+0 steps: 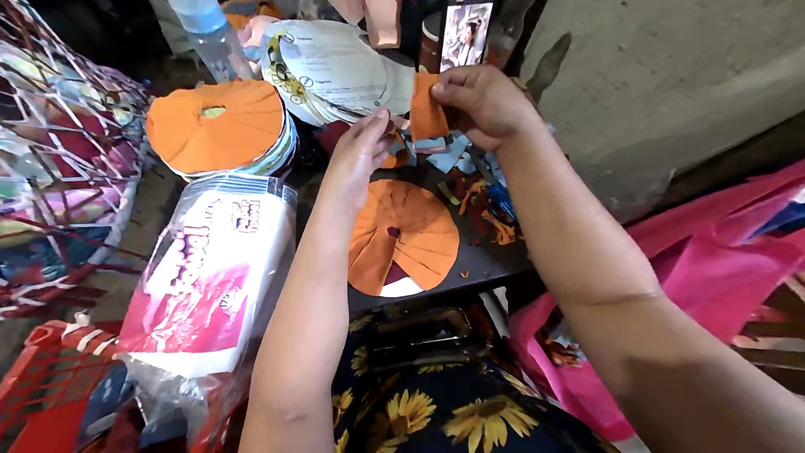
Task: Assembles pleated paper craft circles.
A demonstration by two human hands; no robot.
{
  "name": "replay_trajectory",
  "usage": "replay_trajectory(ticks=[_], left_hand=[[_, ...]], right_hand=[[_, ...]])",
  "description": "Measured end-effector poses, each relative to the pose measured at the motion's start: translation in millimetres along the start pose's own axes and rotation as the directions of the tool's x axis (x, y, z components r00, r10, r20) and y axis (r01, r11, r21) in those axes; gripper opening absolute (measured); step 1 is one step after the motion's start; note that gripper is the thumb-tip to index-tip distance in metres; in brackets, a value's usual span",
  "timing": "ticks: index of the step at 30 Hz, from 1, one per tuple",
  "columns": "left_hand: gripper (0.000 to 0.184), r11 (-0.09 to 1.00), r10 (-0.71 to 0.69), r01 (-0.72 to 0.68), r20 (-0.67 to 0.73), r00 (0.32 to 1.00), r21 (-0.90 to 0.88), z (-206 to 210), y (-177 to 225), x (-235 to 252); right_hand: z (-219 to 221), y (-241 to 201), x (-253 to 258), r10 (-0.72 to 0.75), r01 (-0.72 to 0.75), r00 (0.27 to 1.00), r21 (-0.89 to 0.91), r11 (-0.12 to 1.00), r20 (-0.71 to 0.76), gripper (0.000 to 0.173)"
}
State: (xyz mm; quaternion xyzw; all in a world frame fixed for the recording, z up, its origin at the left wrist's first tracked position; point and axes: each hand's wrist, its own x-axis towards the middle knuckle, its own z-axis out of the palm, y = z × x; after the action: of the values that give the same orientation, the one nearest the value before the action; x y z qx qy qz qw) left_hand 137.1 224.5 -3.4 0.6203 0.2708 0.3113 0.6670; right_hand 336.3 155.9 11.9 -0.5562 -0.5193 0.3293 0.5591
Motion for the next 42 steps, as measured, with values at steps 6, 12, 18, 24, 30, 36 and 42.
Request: replay_trajectory(ticks=[6,12,18,24,30,36,42], left_hand=[[0.041,0.985,0.008,0.028,0.208,0.978,-0.173,1.9,-2.4,-3.7],[0.036,0.966,-0.034,0.061,0.113,0.993,-0.251,1.5,-1.1,-3.2],[0.041,0.945,-0.014,0.072,0.180,0.983,-0.320,-1.3,1.2,-3.9],[0.046,0.932,-0.088,0.140,0.166,0.982,-0.335,-1.5,3.6,-3.9],[0.042,0.953,-0.072,0.093,0.082,0.994,-0.289,-6.1,0.9,1.1],[0.026,1.000,0.018,-0.017,-0.072,0.997,0.021,-11.6,1.6,3.4],[0.020,0.995,0.010,-0.031,0.212,0.977,0.096,-0.8,-3.3,-3.5]], right_hand=[[23.5,-18.4,-11.2,0.007,0.007,0.982,-0.070,0.997,0.187,0.013],[29.2,-25.2,-19.7,0.024,0.005,0.991,-0.221,0.975,0.129,0.015],[13.7,-12.2,-52.0,0.051,-0.091,0.990,-0.326,0.941,-0.129,0.016],[11.8,3.1,-70.3,0.100,-0.153,0.977,-0.287,0.946,-0.191,0.016],[29.6,2.5,-83.0,0.029,-0.099,0.983,-0.398,0.912,-0.179,0.023],[36.2,6.9,-80.6,0.004,-0.062,0.993,-0.481,0.874,-0.120,0.027],[63.5,10.4,-59.6,0.012,-0.028,0.994,-0.139,0.990,-0.112,0.045]])
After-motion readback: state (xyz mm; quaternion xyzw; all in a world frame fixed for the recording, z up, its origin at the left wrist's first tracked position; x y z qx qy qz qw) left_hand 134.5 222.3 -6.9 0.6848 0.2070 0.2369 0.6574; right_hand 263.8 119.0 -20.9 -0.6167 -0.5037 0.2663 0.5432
